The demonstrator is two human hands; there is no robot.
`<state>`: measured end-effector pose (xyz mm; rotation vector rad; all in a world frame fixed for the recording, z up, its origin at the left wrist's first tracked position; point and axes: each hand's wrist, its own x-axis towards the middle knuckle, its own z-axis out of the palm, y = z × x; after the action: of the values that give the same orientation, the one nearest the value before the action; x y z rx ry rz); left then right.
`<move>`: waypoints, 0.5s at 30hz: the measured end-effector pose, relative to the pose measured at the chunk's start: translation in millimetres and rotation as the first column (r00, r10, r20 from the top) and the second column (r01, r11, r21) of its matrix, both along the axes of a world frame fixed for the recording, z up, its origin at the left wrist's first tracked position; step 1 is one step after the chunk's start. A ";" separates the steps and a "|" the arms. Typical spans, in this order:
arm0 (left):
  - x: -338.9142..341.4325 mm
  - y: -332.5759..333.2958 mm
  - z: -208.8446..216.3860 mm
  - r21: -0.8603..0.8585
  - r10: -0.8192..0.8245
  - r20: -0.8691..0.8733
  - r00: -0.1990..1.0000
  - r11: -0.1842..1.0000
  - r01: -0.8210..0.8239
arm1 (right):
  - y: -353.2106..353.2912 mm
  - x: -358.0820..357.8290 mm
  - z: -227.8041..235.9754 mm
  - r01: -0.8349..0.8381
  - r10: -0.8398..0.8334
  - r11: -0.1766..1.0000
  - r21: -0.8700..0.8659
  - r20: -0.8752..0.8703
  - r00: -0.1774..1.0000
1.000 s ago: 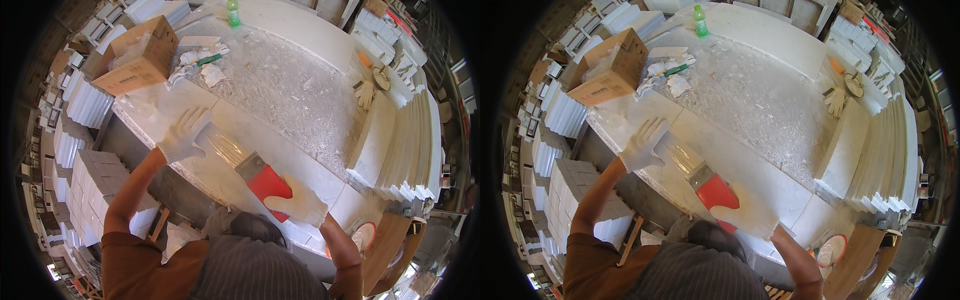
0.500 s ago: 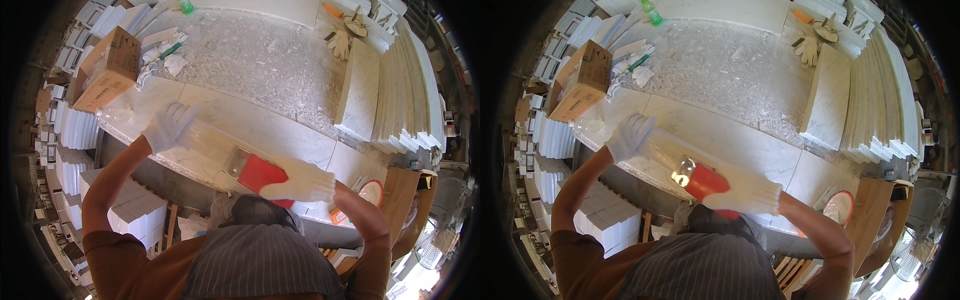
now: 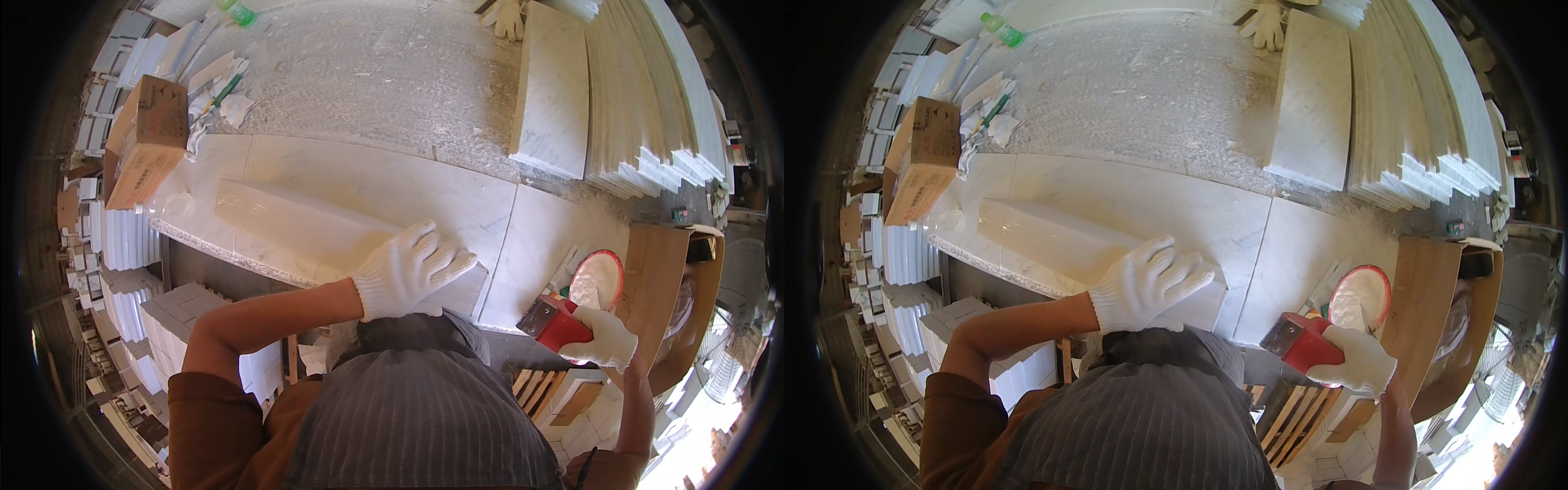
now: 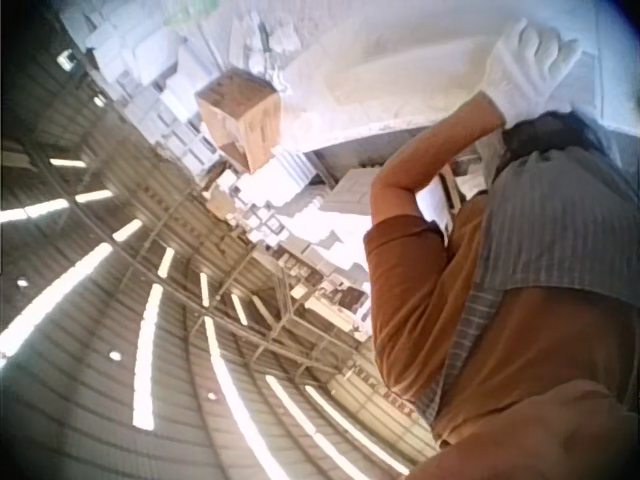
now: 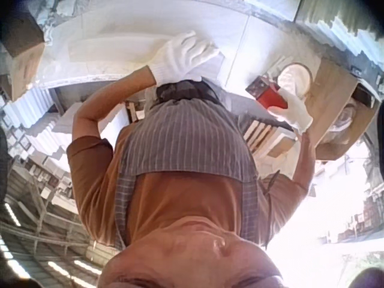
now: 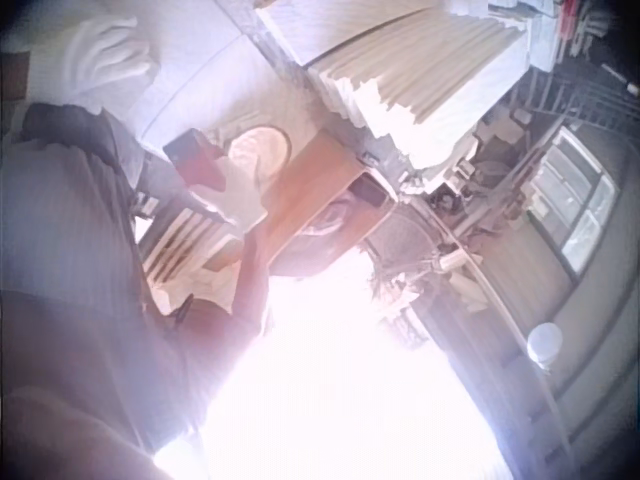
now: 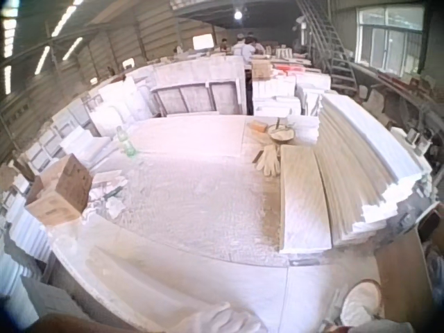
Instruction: The person wraps rectangular white panels in plastic film, places them into cardboard boxes, and seals the boxes with a tape dispenser. The person repeats this process for multiple panels in a warehouse setting.
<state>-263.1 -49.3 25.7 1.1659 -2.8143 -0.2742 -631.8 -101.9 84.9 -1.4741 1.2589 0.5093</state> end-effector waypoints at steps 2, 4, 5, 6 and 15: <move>-9.2 -0.7 -5.2 -0.030 -0.010 -0.002 1.000 1.000 0.010 | 8.6 -17.8 -10.8 0.046 -0.046 0.999 -0.013 -0.019 0.999; -21.7 -2.2 -19.1 -0.101 -0.037 0.007 0.999 0.994 0.037 | 17.0 -20.8 -27.7 0.046 -0.046 0.999 -0.019 -0.016 0.999; -30.3 -3.0 -29.7 -0.178 -0.112 -0.082 0.990 0.979 0.096 | 19.5 -18.7 -35.5 0.042 -0.043 0.999 -0.022 -0.017 0.999; -41.9 -1.9 -40.4 -0.258 -0.182 -0.160 0.970 0.956 0.137 | 19.9 -8.9 -41.9 0.026 -0.028 0.998 -0.058 -0.039 0.999; -97.2 -2.9 -37.3 0.016 -0.204 -0.085 0.975 0.978 0.206 | 53.2 93.5 -103.2 -0.331 0.199 0.576 -0.747 -0.265 0.944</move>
<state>-360.3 -52.2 -11.6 0.8465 -2.8664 -0.3639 -538.3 -48.7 -18.4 -2.4505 1.4768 0.2509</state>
